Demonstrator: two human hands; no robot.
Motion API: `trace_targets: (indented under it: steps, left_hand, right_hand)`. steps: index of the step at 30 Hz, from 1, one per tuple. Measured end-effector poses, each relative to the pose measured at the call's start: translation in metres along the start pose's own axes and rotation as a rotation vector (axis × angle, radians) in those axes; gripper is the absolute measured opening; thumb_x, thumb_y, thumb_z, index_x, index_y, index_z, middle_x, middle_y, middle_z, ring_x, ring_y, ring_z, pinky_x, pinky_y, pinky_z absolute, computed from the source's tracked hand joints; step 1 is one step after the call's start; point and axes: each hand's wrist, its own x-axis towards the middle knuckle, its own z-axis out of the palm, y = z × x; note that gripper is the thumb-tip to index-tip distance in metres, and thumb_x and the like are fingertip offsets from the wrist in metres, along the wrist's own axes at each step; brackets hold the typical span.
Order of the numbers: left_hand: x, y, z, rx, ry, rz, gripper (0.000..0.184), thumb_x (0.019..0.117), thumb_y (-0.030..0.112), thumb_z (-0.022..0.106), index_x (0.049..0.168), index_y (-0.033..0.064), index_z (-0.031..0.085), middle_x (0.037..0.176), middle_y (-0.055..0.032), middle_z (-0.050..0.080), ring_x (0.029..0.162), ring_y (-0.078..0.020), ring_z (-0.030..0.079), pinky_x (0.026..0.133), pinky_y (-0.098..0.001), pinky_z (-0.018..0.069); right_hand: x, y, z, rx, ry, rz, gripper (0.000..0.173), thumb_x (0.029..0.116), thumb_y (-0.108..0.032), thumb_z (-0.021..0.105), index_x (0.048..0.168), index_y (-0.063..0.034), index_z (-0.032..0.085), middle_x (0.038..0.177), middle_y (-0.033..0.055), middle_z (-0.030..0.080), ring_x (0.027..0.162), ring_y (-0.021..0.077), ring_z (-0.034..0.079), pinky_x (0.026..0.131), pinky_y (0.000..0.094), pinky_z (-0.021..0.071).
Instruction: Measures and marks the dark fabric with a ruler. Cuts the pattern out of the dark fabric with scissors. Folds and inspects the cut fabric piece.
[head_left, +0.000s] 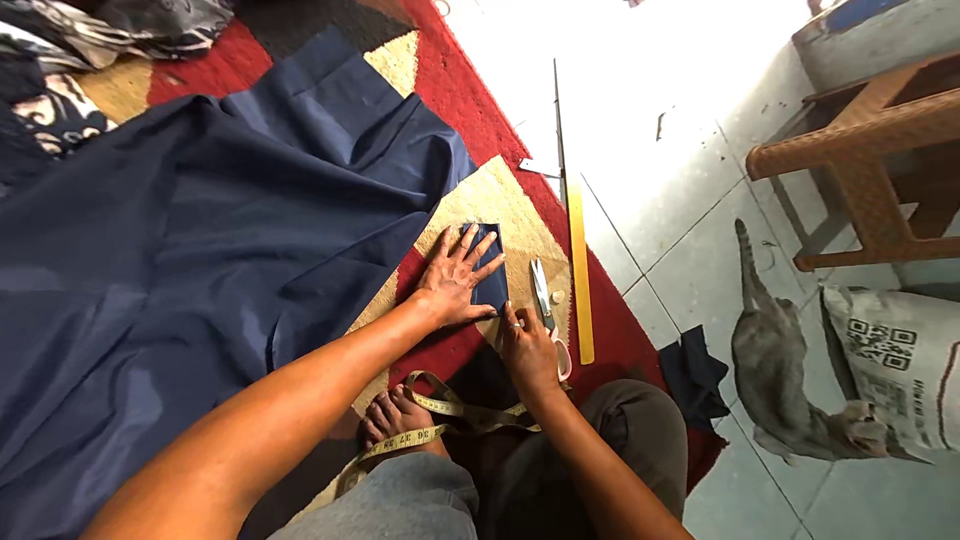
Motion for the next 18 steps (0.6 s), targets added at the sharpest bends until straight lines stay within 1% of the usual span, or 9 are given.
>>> trace_targets:
  steps: [3,5,7,10,13,15,16,17,18]
  left_hand:
    - [0.002,0.001,-0.004,-0.012,-0.070,-0.034,0.099,0.0839,0.086,0.047,0.165,0.0327,0.024,0.174,-0.0096,0.004,0.159,-0.0398,-0.006,0.120,-0.0720,-0.0052]
    - [0.006,0.004,-0.015,-0.025,-0.192,-0.062,0.100,0.0859,0.086,0.043,0.166,0.0340,0.014,0.174,-0.0094,-0.003,0.158,-0.0383,-0.013,0.119,-0.0707,-0.0090]
    - [0.005,0.005,-0.020,-0.042,-0.233,-0.081,0.101,0.0853,0.087,0.042,0.166,0.0344,0.011,0.174,-0.0087,-0.003,0.158,-0.0380,-0.010,0.120,-0.0710,-0.0069]
    - [0.005,0.005,-0.025,-0.044,-0.231,-0.083,0.102,0.0846,0.087,0.043,0.166,0.0335,0.013,0.174,-0.0093,-0.001,0.159,-0.0394,-0.006,0.120,-0.0716,-0.0037]
    - [0.005,0.006,-0.027,-0.027,-0.268,-0.091,0.102,0.0850,0.088,0.040,0.166,0.0342,0.010,0.174,-0.0078,-0.003,0.159,-0.0374,-0.008,0.120,-0.0711,-0.0048]
    - [0.004,0.005,-0.024,-0.020,-0.268,-0.088,0.102,0.0850,0.088,0.039,0.166,0.0342,0.009,0.174,-0.0077,-0.003,0.159,-0.0371,-0.009,0.119,-0.0716,-0.0048]
    - [0.004,0.005,-0.023,-0.016,-0.266,-0.088,0.102,0.0851,0.088,0.039,0.166,0.0343,0.009,0.174,-0.0075,-0.003,0.159,-0.0371,-0.009,0.119,-0.0716,-0.0049]
    - [0.004,0.005,-0.023,-0.010,-0.268,-0.088,0.102,0.0849,0.089,0.038,0.166,0.0344,0.008,0.174,-0.0075,-0.004,0.159,-0.0373,-0.009,0.119,-0.0716,-0.0049]
    - [0.004,0.005,-0.022,-0.005,-0.269,-0.087,0.103,0.0848,0.089,0.037,0.166,0.0343,0.008,0.174,-0.0078,-0.004,0.159,-0.0377,-0.009,0.119,-0.0716,-0.0053]
  right_hand:
    - [-0.003,-0.001,-0.009,0.012,-0.106,0.042,0.038,0.1003,-0.015,0.058,0.137,-0.0102,0.067,0.110,0.0186,0.072,0.095,0.0332,0.073,0.077,0.0455,0.0612]
    - [0.001,-0.004,-0.023,0.020,-0.309,0.106,0.046,0.1051,-0.020,0.050,0.150,-0.0139,0.055,0.117,0.0182,0.070,0.104,0.0338,0.071,0.086,0.0470,0.0589]
    - [0.004,-0.004,-0.028,0.036,-0.438,0.136,0.049,0.1080,-0.025,0.045,0.156,-0.0162,0.046,0.120,0.0180,0.069,0.109,0.0345,0.069,0.090,0.0484,0.0571]
    - [0.006,-0.001,-0.034,0.050,-0.528,0.137,0.051,0.1098,-0.029,0.041,0.159,-0.0168,0.042,0.121,0.0190,0.070,0.109,0.0364,0.069,0.092,0.0500,0.0559]
    - [0.010,0.006,-0.042,0.085,-0.650,0.108,0.052,0.1106,-0.031,0.039,0.161,-0.0185,0.038,0.125,0.0200,0.068,0.113,0.0383,0.068,0.095,0.0536,0.0536]
    - [0.017,0.017,-0.052,0.147,-0.737,0.067,0.050,0.1106,-0.036,0.041,0.156,-0.0176,0.047,0.129,0.0192,0.067,0.118,0.0379,0.065,0.100,0.0559,0.0505]
    - [0.022,0.028,-0.057,0.219,-0.729,0.018,0.047,0.1092,-0.037,0.045,0.147,-0.0134,0.057,0.125,0.0187,0.069,0.116,0.0363,0.066,0.101,0.0552,0.0508]
    - [0.027,0.043,-0.065,0.334,-0.685,-0.033,0.042,0.1065,-0.035,0.053,0.136,-0.0077,0.066,0.120,0.0184,0.071,0.111,0.0341,0.069,0.100,0.0533,0.0522]
    - [0.034,0.060,-0.078,0.457,-0.624,-0.061,0.038,0.1039,-0.029,0.060,0.131,-0.0044,0.068,0.114,0.0182,0.072,0.102,0.0315,0.070,0.097,0.0505,0.0540]
